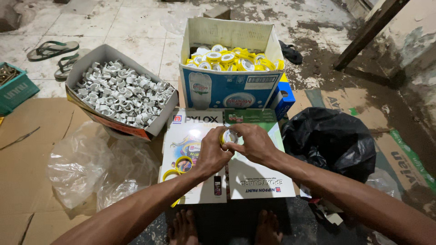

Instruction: The person sits on the floor and assembles small white plastic components with yellow rubber bands. They pick up a white plastic piece, wrap a yellow rubber band around it, and place the finished item into a nearby box. The process is repeated continuously with items from a pile on a cardboard box.

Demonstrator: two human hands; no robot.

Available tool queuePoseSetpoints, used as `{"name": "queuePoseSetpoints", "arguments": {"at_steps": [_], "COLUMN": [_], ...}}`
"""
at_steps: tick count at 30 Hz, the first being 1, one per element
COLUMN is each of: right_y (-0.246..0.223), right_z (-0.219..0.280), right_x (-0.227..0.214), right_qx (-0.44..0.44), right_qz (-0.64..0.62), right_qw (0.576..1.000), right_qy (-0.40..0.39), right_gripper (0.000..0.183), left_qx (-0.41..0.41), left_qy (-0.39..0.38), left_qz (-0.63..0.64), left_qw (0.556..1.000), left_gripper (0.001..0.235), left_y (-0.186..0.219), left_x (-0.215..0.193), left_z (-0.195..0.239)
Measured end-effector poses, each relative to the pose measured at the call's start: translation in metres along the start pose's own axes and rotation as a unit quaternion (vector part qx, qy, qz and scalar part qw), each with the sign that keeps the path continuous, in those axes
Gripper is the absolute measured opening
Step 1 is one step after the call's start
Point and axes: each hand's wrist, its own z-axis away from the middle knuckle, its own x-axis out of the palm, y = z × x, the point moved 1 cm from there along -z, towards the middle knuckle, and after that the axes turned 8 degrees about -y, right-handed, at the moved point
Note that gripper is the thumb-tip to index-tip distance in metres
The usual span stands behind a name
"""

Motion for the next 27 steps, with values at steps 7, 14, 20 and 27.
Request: {"name": "queuePoseSetpoints", "arguments": {"at_steps": [7,14,20,27], "right_y": [0.004,0.024,0.030,0.045], "right_z": [-0.004,-0.009,-0.004,0.001], "right_x": [0.000,0.008,0.012,0.023], "right_qx": [0.060,0.182,0.199,0.192], "right_qz": [-0.115,-0.425,-0.475,-0.450], "right_qw": [0.991,0.886,0.855,0.869], "right_qy": [-0.014,-0.045,-0.062,-0.079], "right_gripper": [0.047,0.036,0.035,0.033], "left_qx": [-0.018,-0.058,-0.133,-0.166], "left_qy": [-0.006,-0.039,-0.051,-0.067], "left_qz": [0.052,0.139,0.246,0.274], "left_qw": [0.998,0.988,0.959,0.945], "left_gripper": [0.053,0.070,0.054,0.046], "left_y": [0.004,0.003,-0.006,-0.005], "left_x": [-0.005,-0.006,0.002,0.005], "left_z": [0.005,0.003,0.003,0.006]}}
